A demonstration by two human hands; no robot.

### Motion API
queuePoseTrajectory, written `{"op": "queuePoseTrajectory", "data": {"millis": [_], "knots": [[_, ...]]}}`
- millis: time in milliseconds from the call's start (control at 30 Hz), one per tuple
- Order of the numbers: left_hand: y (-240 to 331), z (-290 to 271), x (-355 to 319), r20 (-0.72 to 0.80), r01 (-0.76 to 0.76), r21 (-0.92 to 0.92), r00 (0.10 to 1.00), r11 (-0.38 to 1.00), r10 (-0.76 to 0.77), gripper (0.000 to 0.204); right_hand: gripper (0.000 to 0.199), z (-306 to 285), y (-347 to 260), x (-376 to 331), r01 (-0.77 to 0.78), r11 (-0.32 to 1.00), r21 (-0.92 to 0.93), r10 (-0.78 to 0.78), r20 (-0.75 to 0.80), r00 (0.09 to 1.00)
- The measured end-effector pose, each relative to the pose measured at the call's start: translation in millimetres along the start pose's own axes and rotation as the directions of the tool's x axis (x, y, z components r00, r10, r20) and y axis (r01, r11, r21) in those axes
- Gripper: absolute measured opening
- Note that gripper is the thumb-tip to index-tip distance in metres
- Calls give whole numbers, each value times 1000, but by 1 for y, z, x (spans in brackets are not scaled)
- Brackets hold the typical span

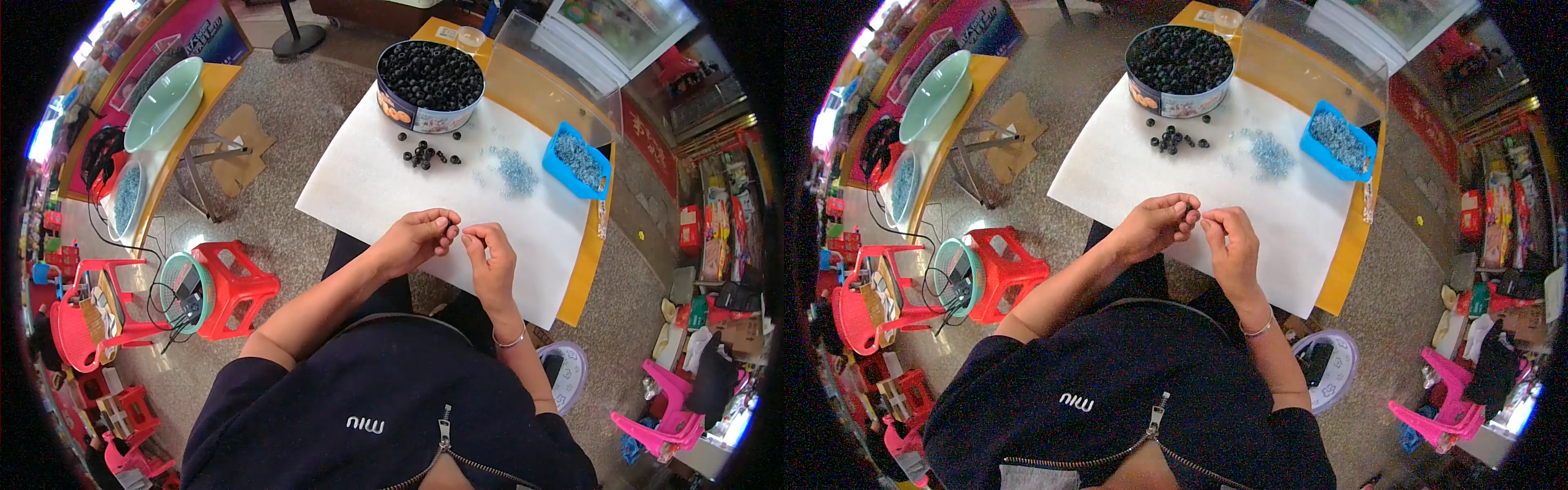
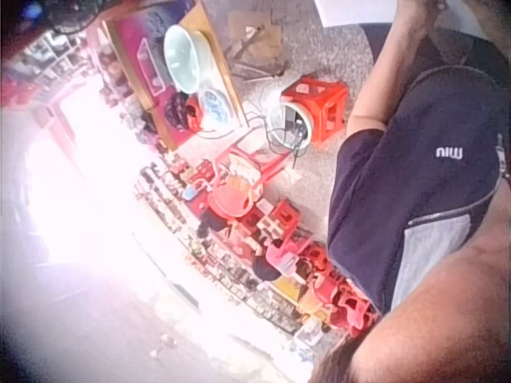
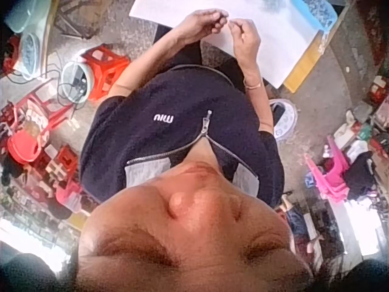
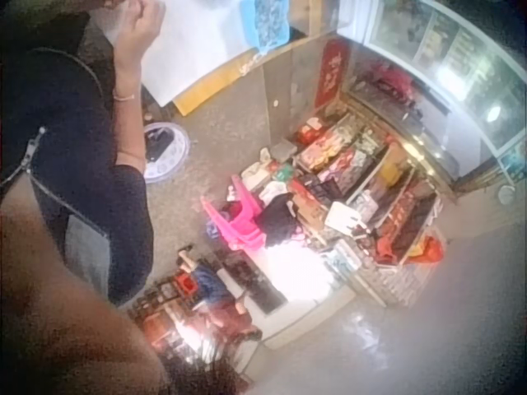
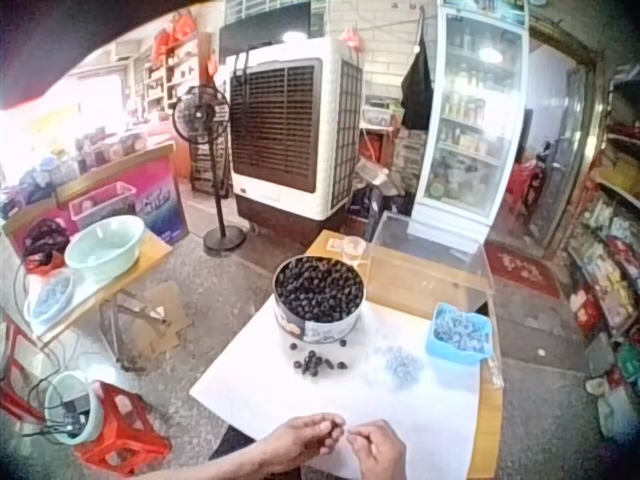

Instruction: Sorting and assembling small black and blue plastic components on a white surface.

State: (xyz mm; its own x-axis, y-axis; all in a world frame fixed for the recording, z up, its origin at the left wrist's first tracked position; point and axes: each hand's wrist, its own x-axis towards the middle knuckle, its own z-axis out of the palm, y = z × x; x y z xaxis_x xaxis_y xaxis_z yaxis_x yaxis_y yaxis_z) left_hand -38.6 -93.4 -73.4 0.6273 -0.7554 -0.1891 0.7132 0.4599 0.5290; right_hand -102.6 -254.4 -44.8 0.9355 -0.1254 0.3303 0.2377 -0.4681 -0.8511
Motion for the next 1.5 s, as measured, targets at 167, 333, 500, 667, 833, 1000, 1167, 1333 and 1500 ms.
{"op": "queuePoseTrajectory", "data": {"millis": [167,333,500,667,833,1000,1167,1333,1500], "knots": [[1,0,0,72,-43,-32,996,999,45,25,6,-1,1,-1,8,1000,-10,-8,-7,1000],[0,1,2,34,-58,50,998,997,57,30,13,-1,-4,1,-28,999,40,30,-41,999],[-5,10,8,-80,-62,261,993,963,86,33,23,1,-5,17,205,939,-275,-191,78,978],[2,3,10,-42,-53,210,997,976,63,44,22,-8,7,46,326,890,-318,-324,61,944],[11,0,3,-117,19,266,993,964,13,40,19,-61,13,165,7,912,-410,-123,-255,959],[7,-15,8,-69,12,162,998,987,-1,34,21,-122,67,260,137,794,-593,-357,-272,894],[8,-25,6,12,-5,58,1000,998,5,34,17,-62,49,194,145,820,-554,-248,-116,962],[7,-27,9,54,6,16,999,1000,-7,35,18,3,65,131,298,849,-437,-269,129,955],[8,-31,8,92,-8,37,996,999,4,37,20,24,69,123,319,755,-573,-237,216,947]]}}
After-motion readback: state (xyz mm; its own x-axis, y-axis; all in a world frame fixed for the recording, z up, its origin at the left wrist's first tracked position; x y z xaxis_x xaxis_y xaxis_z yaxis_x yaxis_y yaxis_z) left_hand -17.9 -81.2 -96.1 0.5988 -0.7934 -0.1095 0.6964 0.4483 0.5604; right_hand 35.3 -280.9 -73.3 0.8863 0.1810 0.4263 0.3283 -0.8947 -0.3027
